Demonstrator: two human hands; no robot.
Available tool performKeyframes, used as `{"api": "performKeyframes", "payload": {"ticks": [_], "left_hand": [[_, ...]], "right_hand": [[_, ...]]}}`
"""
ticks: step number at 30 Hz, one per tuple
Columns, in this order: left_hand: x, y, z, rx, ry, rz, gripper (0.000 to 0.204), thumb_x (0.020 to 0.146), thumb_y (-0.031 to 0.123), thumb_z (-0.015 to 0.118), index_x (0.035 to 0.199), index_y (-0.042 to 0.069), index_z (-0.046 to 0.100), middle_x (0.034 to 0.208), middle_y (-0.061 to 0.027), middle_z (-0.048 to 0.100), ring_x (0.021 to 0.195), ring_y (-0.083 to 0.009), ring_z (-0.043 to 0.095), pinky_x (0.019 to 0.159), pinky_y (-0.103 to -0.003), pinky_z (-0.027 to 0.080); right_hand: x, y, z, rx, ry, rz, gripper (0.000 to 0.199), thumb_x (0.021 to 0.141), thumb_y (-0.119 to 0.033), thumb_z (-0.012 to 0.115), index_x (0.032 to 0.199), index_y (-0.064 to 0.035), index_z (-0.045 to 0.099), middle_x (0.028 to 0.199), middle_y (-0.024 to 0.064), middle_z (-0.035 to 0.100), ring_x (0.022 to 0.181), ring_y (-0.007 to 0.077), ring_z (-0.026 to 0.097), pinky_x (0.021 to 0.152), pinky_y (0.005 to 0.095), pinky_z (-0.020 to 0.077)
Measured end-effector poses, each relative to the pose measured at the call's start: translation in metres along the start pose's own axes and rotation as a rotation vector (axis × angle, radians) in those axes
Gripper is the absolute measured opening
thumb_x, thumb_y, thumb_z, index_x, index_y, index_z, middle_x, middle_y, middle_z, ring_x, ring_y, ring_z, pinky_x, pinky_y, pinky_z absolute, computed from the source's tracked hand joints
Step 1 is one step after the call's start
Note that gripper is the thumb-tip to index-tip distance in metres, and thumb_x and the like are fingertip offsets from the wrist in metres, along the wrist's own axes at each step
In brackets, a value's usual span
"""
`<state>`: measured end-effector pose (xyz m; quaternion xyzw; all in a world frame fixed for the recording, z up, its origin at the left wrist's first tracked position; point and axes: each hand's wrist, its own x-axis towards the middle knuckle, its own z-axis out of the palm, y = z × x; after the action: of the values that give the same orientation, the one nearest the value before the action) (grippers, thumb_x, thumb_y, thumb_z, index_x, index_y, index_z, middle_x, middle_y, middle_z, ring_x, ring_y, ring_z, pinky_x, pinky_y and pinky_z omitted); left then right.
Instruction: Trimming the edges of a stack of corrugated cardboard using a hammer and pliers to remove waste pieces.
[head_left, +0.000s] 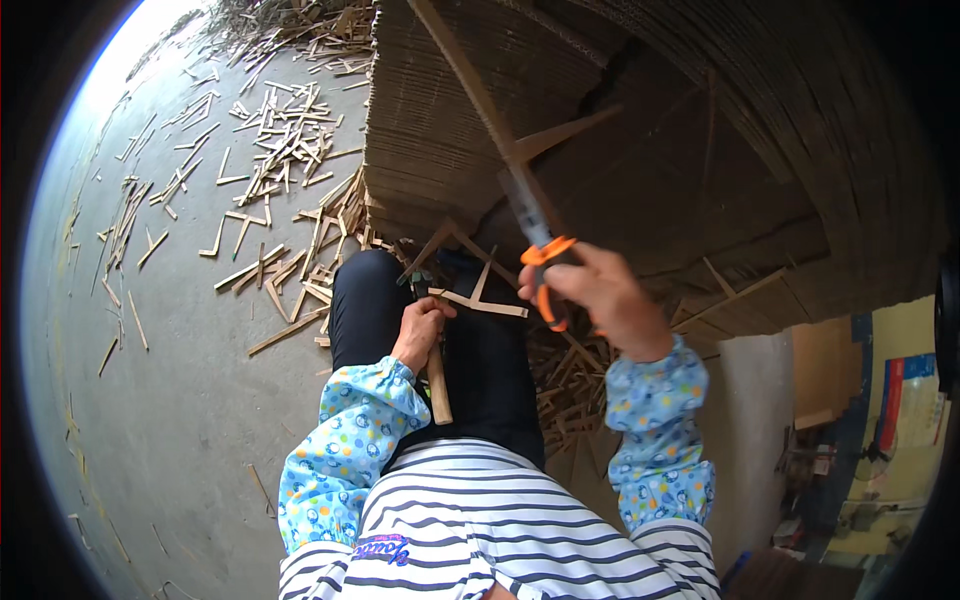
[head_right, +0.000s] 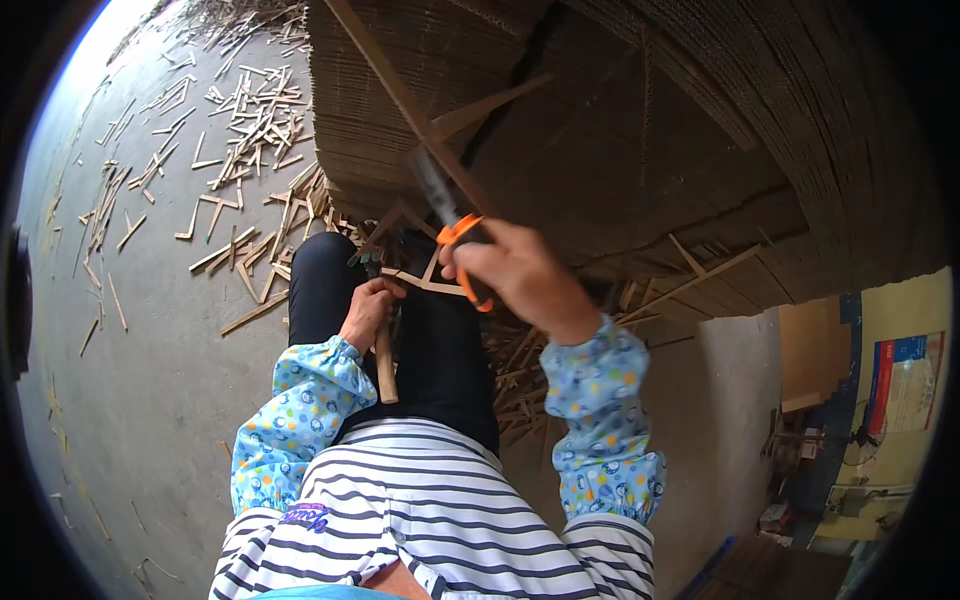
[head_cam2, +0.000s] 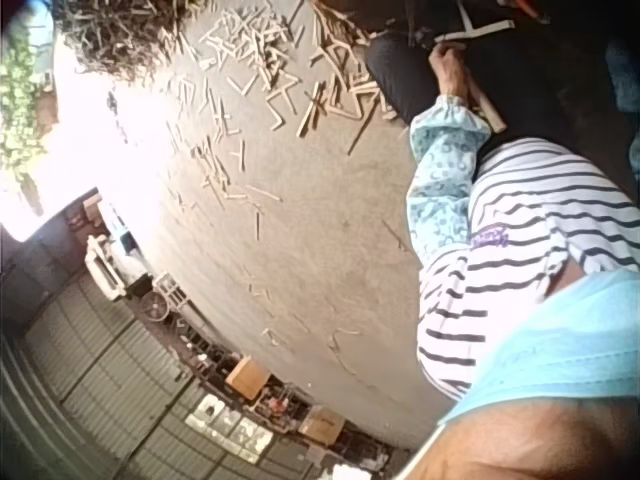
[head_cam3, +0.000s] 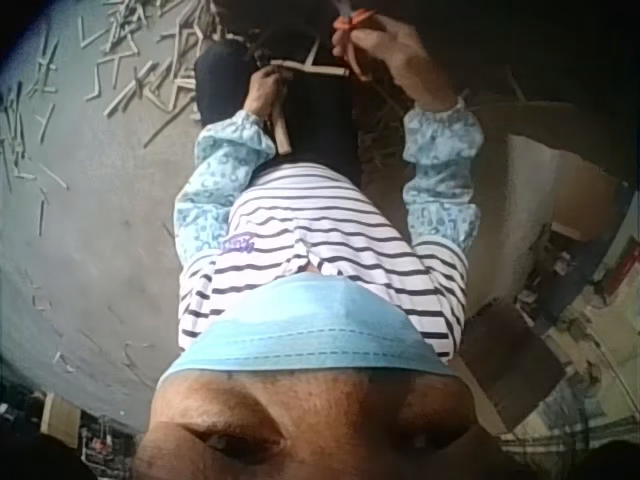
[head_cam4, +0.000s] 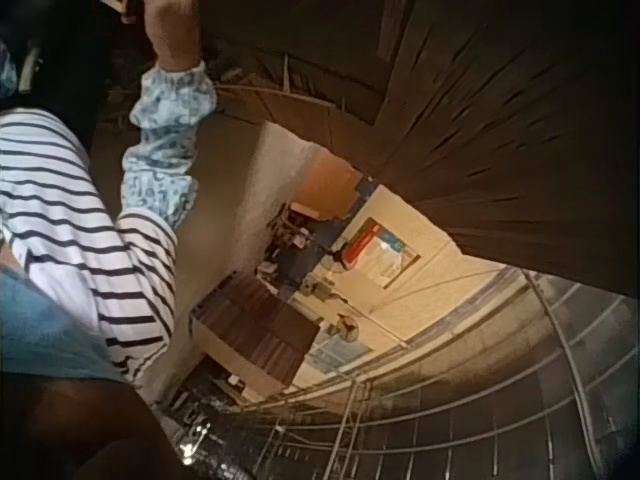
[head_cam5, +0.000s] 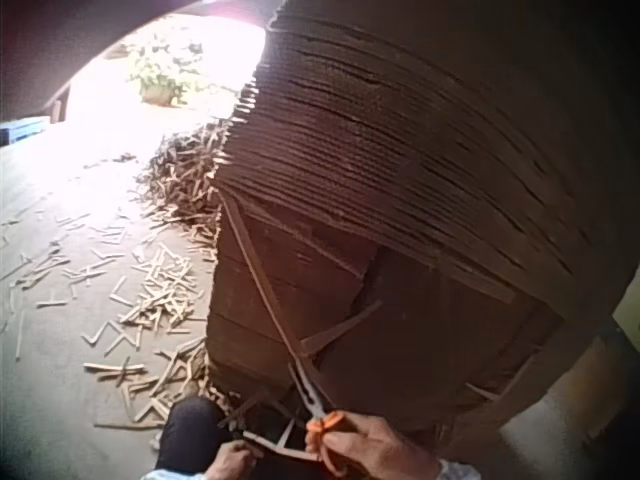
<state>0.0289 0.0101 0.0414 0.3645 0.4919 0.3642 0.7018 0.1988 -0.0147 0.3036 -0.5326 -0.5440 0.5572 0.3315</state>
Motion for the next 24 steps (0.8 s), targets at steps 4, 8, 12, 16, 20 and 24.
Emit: {"api": "performKeyframes", "payload": {"ticks": [4,8,12,16,20,24], "left_hand": [[-0.002,0.003,-0.009,0.02,-0.007,-0.079,0.018,0.077,0.002,0.044,0.082,0.002,0.061,0.076,-0.0011,0.055,0.062,-0.0091,0.044,0.057,-0.022,0.039],[-0.001,0.004,-0.002,0.012,-0.026,-0.065,0.018,0.078,0.002,0.044,0.081,0.002,0.061,0.075,-0.0011,0.054,0.062,-0.0092,0.044,0.057,-0.022,0.04],[0.002,0.003,-0.004,0.019,-0.037,-0.057,0.016,0.077,0.001,0.045,0.08,0.002,0.061,0.073,-0.0008,0.053,0.062,-0.009,0.043,0.057,-0.022,0.039],[0.004,-0.002,-0.006,0.021,-0.006,-0.032,0.015,0.076,0.001,0.046,0.079,0.002,0.061,0.072,-0.0004,0.053,0.061,-0.009,0.044,0.057,-0.022,0.039],[0.005,-0.003,0.0,0.059,-0.022,-0.024,0.015,0.074,0.001,0.046,0.079,0.002,0.061,0.069,-0.0001,0.052,0.059,-0.0096,0.044,0.055,-0.022,0.038],[-0.002,-0.004,-0.007,0.023,-0.01,-0.075,0.015,0.076,0.003,0.045,0.079,0.003,0.06,0.07,-0.0013,0.052,0.059,-0.0093,0.044,0.053,-0.023,0.038]], "right_hand": [[0.008,-0.04,-0.025,0.064,0.294,-0.168,0.029,0.084,-0.023,0.05,0.099,0.001,0.058,0.088,0.0101,0.063,0.084,0.017,0.061,0.073,0.0288,0.0486],[0.035,-0.063,-0.058,-0.051,0.536,-0.257,0.029,0.084,-0.025,0.051,0.097,0.0002,0.057,0.091,0.0145,0.062,0.081,0.0213,0.063,0.069,0.0307,0.0518],[0.041,-0.067,-0.05,0.063,0.47,-0.244,0.026,0.085,-0.024,0.05,0.09,0.0,0.058,0.078,0.0089,0.062,0.066,0.0169,0.062,0.06,0.0291,0.0502],[0.005,0.004,0.005,-0.149,0.09,-0.203,0.021,0.086,-0.021,0.051,0.081,-0.0014,0.056,0.064,0.0055,0.057,0.063,0.0117,0.057,0.057,0.024,0.0463],[-0.003,0.004,0.026,-0.034,-0.057,-0.049,0.02,0.089,-0.016,0.047,0.093,0.0012,0.057,0.083,0.0057,0.059,0.074,0.0108,0.056,0.066,0.0238,0.0455],[-0.007,-0.029,0.001,0.076,-0.028,-0.075,0.029,0.086,-0.023,0.049,0.099,0.0015,0.057,0.087,0.0107,0.061,0.078,0.0168,0.06,0.07,0.0268,0.048]]}}
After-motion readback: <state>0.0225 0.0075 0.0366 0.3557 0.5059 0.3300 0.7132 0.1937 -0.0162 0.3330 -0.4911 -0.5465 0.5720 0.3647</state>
